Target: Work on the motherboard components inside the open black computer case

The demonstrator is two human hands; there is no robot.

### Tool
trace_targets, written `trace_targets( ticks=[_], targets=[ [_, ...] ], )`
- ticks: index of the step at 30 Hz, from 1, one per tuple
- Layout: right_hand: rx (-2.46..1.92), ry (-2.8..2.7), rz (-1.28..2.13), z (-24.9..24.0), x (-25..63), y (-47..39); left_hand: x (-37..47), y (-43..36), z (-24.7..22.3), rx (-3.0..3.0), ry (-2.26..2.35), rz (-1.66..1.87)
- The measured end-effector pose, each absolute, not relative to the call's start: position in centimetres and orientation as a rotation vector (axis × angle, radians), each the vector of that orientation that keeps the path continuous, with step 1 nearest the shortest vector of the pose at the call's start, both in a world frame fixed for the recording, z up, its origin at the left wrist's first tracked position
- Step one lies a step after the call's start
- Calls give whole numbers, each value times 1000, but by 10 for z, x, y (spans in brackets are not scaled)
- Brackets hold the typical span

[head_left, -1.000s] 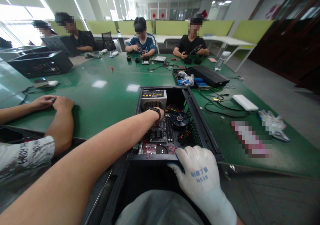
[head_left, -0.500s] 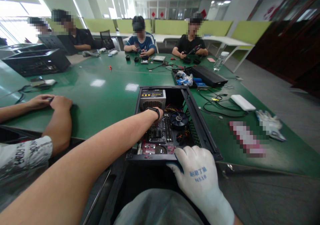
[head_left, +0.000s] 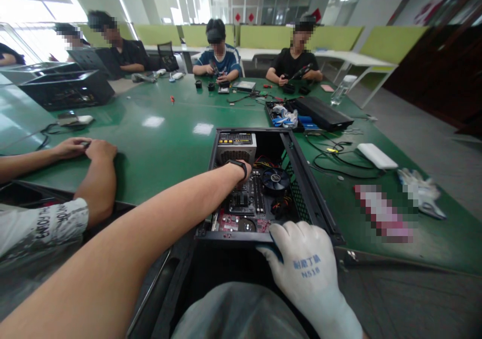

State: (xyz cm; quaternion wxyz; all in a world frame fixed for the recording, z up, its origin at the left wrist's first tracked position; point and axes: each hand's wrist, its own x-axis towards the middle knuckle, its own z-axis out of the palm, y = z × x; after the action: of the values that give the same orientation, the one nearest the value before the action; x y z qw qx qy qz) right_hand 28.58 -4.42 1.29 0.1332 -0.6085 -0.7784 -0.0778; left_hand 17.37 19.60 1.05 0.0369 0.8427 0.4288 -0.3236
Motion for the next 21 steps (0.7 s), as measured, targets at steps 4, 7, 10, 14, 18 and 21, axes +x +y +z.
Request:
trace_targets(
  ticks=[4,7,10,14,18,21],
  targets=[
    [-1756,-2257,-231,13,286,-44,173,195,11,2579,1321,-998],
    [-1749,-2246,-238,13,285,-43,173,195,10,2580,1334,-999],
    [-1733,-2243,-254,12,285,-43,173,196,7,2616,1288,-1016],
    [-1738,-2242,-255,11,285,-43,174,197,5,2649,1225,-1044],
    [-1744,-2234,-259,11,285,-43,171,196,7,2607,1262,-1000],
    [-1733,-2224,-259,11,285,-43,167,192,12,2556,1338,-839]
  ],
)
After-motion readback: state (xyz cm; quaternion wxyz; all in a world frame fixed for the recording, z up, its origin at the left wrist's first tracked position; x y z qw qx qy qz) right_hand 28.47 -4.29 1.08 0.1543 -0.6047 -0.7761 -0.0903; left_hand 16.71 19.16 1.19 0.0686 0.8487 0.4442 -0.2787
